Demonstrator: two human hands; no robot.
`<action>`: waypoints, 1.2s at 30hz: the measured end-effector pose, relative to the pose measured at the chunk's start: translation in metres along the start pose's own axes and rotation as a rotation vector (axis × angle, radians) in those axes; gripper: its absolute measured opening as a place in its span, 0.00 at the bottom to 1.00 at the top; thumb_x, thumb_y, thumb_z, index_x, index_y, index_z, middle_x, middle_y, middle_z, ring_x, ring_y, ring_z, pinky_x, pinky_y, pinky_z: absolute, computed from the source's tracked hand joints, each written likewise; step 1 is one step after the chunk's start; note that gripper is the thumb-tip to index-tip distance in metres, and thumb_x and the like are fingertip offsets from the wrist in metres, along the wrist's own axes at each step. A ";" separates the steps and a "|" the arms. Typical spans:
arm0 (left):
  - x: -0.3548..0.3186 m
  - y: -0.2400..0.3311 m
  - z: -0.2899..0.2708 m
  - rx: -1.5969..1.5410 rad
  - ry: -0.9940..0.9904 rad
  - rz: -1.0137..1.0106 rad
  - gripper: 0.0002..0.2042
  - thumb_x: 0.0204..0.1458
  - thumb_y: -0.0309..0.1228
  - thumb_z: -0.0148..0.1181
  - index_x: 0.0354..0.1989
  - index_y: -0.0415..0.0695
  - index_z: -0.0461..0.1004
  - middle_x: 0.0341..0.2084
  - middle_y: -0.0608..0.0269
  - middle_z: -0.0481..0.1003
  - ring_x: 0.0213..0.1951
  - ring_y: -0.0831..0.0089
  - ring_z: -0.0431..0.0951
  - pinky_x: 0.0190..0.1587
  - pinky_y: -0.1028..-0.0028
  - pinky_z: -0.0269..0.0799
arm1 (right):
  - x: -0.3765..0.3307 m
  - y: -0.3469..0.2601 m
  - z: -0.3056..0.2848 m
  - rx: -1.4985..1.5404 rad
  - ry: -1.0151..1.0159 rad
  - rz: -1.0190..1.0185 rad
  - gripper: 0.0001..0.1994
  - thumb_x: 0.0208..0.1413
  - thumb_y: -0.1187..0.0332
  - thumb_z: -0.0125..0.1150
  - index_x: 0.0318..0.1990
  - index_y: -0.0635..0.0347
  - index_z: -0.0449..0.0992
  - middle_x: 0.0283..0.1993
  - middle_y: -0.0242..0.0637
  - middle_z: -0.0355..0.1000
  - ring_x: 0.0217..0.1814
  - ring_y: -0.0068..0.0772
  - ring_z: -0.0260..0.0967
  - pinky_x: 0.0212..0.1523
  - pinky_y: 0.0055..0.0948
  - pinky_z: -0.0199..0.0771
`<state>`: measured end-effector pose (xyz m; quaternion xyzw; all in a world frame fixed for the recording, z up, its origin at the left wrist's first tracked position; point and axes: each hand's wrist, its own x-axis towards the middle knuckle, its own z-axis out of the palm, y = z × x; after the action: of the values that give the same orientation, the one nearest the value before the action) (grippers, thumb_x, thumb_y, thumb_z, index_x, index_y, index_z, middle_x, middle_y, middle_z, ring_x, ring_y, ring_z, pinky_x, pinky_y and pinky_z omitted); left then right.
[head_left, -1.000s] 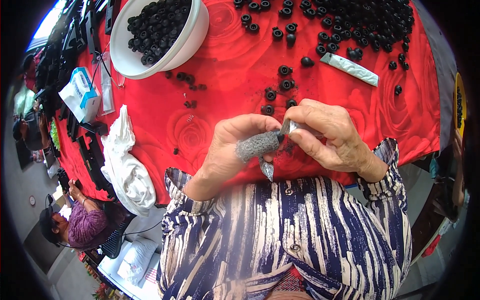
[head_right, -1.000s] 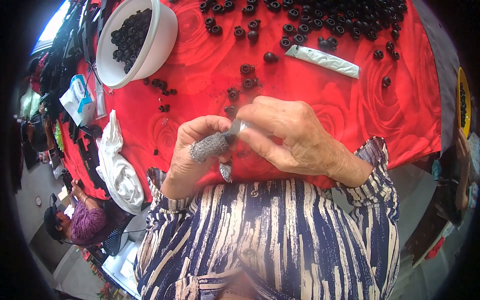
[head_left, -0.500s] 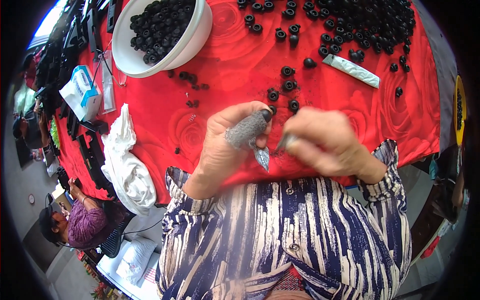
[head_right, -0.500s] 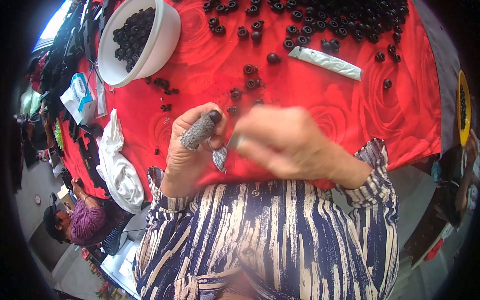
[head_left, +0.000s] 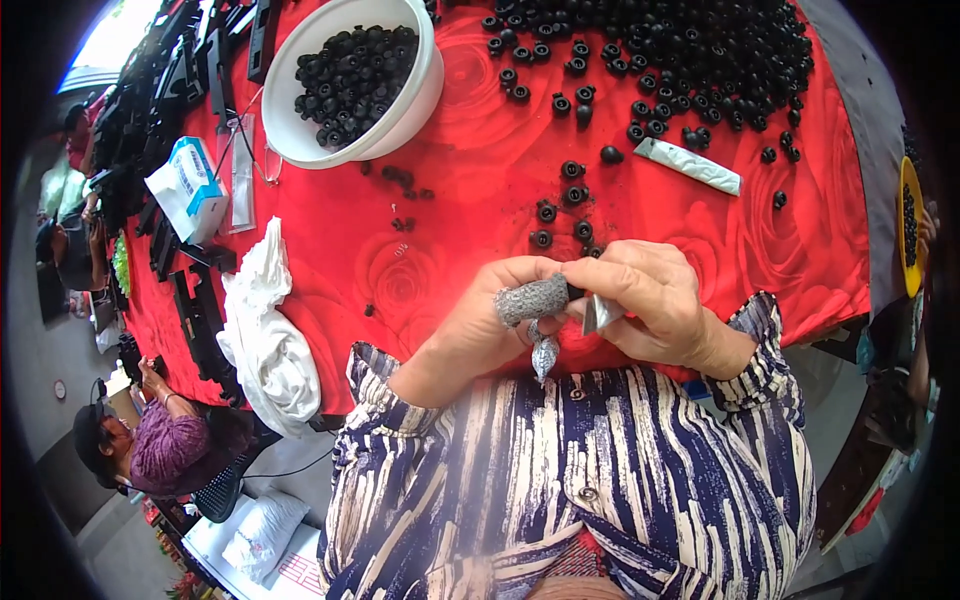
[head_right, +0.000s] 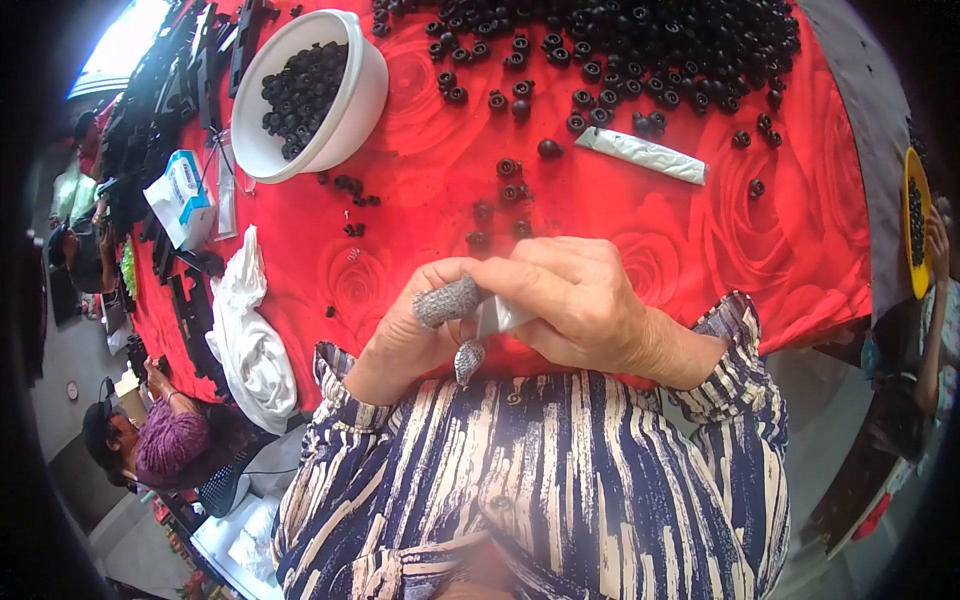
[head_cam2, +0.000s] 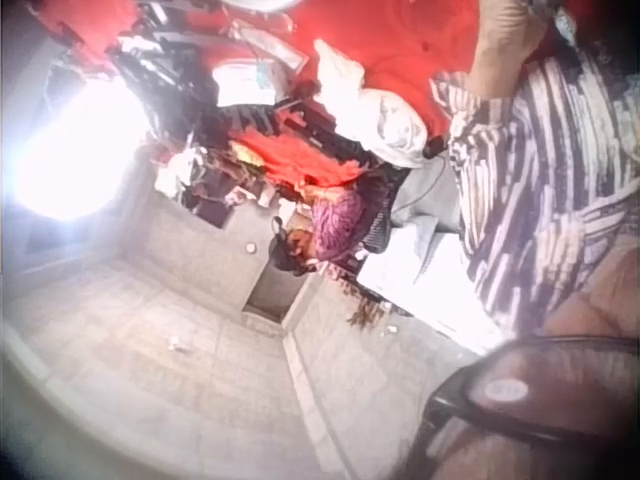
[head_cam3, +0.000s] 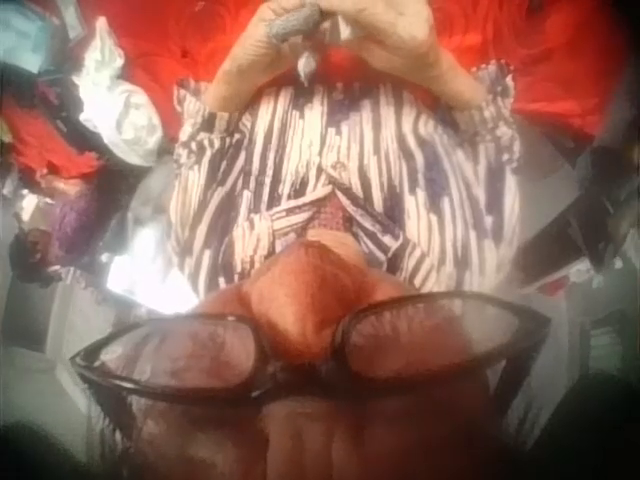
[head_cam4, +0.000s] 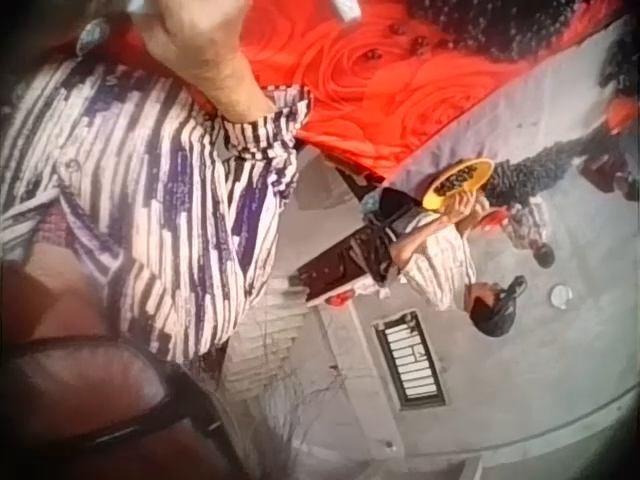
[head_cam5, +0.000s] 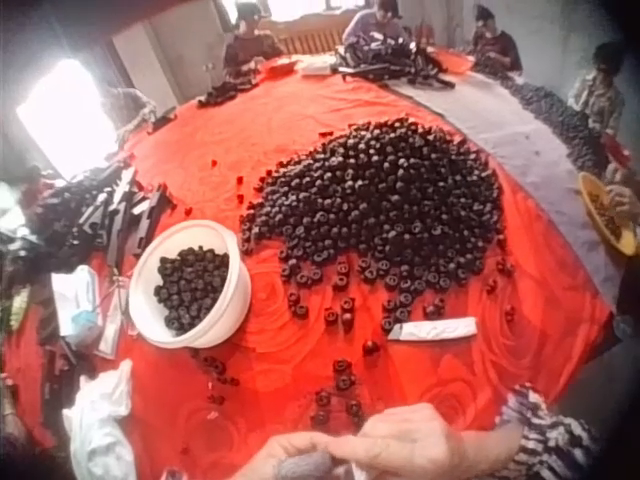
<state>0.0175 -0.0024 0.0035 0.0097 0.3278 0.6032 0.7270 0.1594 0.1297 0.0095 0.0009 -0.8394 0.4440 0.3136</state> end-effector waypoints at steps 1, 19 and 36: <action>0.001 -0.001 -0.002 -0.022 -0.014 -0.032 0.10 0.54 0.29 0.55 0.41 0.36 0.73 0.31 0.62 0.76 0.29 0.79 0.75 0.30 0.82 0.70 | -0.002 0.000 0.000 -0.020 -0.014 -0.018 0.26 0.29 0.79 0.62 0.45 0.67 0.71 0.24 0.37 0.66 0.22 0.36 0.67 0.21 0.31 0.66; -0.023 0.136 0.023 1.068 0.564 0.934 0.11 0.50 0.27 0.61 0.40 0.35 0.74 0.27 0.62 0.75 0.24 0.80 0.74 0.23 0.79 0.73 | -0.001 -0.006 0.000 -0.212 0.125 -0.204 0.14 0.38 0.81 0.66 0.34 0.62 0.69 0.19 0.33 0.62 0.15 0.31 0.59 0.16 0.29 0.57; 0.017 0.033 -0.009 1.812 0.171 0.760 0.10 0.41 0.22 0.63 0.35 0.41 0.76 0.28 0.56 0.73 0.29 0.60 0.77 0.31 0.68 0.72 | 0.000 -0.003 -0.011 -0.289 0.129 -0.195 0.15 0.38 0.76 0.66 0.36 0.64 0.70 0.21 0.32 0.61 0.20 0.32 0.63 0.19 0.30 0.62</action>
<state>-0.0150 0.0179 0.0018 0.6241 0.6925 0.3160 0.1765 0.1666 0.1358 0.0165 0.0087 -0.8684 0.2855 0.4053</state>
